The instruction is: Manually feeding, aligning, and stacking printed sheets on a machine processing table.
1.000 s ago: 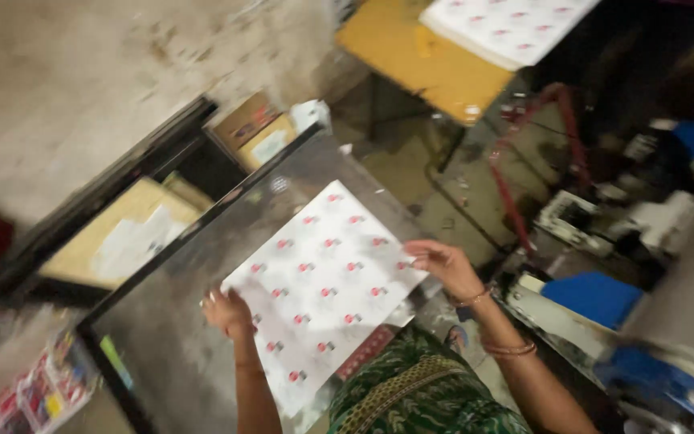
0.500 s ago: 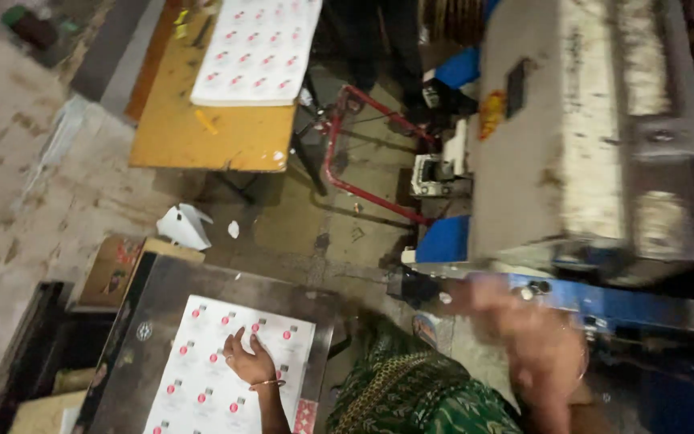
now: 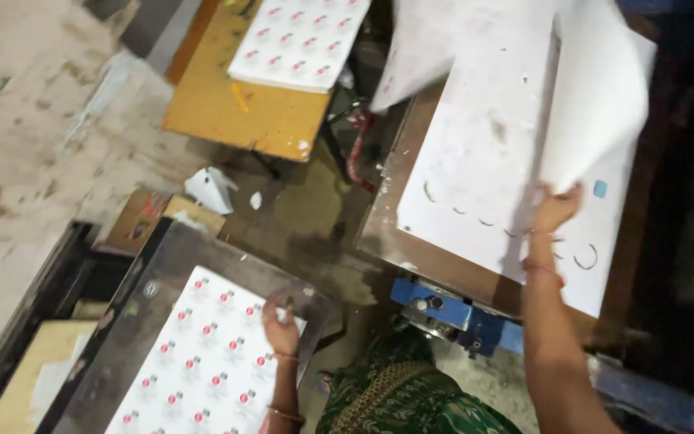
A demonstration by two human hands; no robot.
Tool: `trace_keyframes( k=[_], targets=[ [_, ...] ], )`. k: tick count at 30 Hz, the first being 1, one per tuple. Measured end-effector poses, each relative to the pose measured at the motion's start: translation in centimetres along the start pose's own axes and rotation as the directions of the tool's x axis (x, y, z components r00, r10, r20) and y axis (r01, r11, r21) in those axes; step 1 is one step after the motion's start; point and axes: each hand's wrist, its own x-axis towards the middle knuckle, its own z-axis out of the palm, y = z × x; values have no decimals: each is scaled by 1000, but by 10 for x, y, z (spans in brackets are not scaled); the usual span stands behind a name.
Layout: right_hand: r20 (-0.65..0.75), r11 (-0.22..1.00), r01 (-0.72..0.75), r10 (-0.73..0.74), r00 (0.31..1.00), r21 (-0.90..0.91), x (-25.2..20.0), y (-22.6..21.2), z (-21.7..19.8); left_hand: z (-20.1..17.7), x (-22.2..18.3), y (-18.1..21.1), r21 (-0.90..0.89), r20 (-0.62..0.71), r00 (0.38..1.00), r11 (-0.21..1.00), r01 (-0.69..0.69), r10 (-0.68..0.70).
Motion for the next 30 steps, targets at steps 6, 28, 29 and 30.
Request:
trace_keyframes(
  k=[6, 28, 29, 30],
  targets=[
    [862, 973, 57, 170, 478, -223, -313, -286, 83, 20, -5, 111, -604, 241, 967, 768, 214, -80],
    [868, 944, 257, -54, -494, 205, -537, -392, 85, -318, -190, -352, -320, -264, 326, 401, 859, -908],
    [891, 902, 377, -20, -453, 212, -527, -417, 94, -328, -176, -361, -91, -407, 396, 468, 879, -823],
    [913, 843, 494, 10, -409, 212, -515, -440, 103, -334, -162, -368, 145, -512, 486, 486, 862, -708]
  ],
)
